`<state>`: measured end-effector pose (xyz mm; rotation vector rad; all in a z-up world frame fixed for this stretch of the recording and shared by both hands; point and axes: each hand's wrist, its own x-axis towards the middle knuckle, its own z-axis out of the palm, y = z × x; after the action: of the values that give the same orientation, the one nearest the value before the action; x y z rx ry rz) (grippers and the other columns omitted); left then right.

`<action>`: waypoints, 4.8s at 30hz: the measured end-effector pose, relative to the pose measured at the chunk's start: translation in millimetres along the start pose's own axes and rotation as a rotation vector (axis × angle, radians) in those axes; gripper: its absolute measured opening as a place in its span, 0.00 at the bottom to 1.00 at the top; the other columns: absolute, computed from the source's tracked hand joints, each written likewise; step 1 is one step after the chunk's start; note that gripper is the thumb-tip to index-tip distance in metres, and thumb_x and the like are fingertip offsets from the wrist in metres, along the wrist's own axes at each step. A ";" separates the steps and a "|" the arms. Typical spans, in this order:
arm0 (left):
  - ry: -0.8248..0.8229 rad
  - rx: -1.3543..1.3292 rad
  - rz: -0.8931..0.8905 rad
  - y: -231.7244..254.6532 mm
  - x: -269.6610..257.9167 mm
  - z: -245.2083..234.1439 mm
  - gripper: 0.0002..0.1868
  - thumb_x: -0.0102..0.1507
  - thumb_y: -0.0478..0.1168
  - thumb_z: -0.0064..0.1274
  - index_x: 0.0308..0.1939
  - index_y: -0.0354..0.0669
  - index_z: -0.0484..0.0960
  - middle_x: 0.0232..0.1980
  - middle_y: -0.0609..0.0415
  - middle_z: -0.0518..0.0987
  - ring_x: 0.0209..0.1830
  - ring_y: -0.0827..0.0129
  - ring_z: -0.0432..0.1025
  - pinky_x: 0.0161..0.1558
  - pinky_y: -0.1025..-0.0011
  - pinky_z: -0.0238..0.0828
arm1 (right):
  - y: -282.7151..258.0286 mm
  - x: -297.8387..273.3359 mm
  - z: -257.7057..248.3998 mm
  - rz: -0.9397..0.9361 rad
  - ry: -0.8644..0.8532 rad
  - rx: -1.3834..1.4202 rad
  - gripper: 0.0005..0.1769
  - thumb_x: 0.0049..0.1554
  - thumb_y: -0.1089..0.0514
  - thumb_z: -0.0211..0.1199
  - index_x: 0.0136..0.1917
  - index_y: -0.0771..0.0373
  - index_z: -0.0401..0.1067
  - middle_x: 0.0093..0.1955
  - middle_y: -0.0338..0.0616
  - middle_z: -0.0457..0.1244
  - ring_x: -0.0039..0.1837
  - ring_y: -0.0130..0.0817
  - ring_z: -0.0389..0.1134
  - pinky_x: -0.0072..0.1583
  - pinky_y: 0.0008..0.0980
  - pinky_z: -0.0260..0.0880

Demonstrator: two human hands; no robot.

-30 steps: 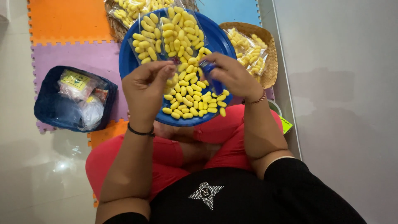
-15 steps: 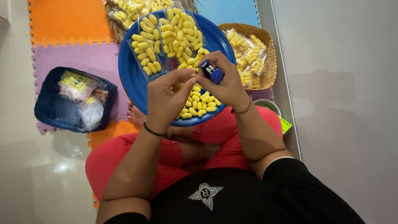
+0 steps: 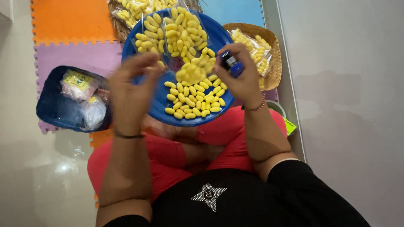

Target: The person is manually sorting yellow snacks into a blue tray and sealing small plastic bags using a hand stapler.

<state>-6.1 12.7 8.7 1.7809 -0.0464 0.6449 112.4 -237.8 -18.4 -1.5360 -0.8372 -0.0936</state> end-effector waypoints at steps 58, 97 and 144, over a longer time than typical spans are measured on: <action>0.075 0.726 0.434 -38.7 28.4 -61.0 0.09 0.72 0.25 0.67 0.55 0.29 0.85 0.45 0.45 0.84 0.44 0.51 0.77 0.73 0.54 0.58 | -10.7 -18.7 -58.8 0.004 0.271 -0.137 0.20 0.60 0.75 0.61 0.60 0.59 0.61 0.48 0.43 0.62 0.48 0.29 0.62 0.51 0.25 0.66; -0.839 0.787 -0.507 -212.5 -171.3 102.4 0.31 0.65 0.69 0.37 0.67 0.73 0.77 0.69 0.66 0.76 0.63 0.53 0.72 0.58 0.59 0.66 | -31.6 -59.9 -78.7 -0.146 0.276 -0.066 0.21 0.62 0.74 0.59 0.61 0.56 0.61 0.46 0.44 0.60 0.44 0.32 0.59 0.50 0.28 0.63; -0.385 -0.067 -0.341 -2.7 -13.4 32.6 0.06 0.60 0.44 0.64 0.41 0.56 0.91 0.34 0.54 0.87 0.43 0.57 0.83 0.42 0.65 0.78 | -24.6 -6.0 21.7 -0.049 -0.167 -0.055 0.18 0.54 0.67 0.74 0.55 0.73 0.71 0.37 0.50 0.68 0.36 0.34 0.70 0.44 0.33 0.73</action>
<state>-3.5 -19.7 -5.0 1.7710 -0.0247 0.0523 85.5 -223.4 -5.0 -1.5912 -1.0124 -0.0242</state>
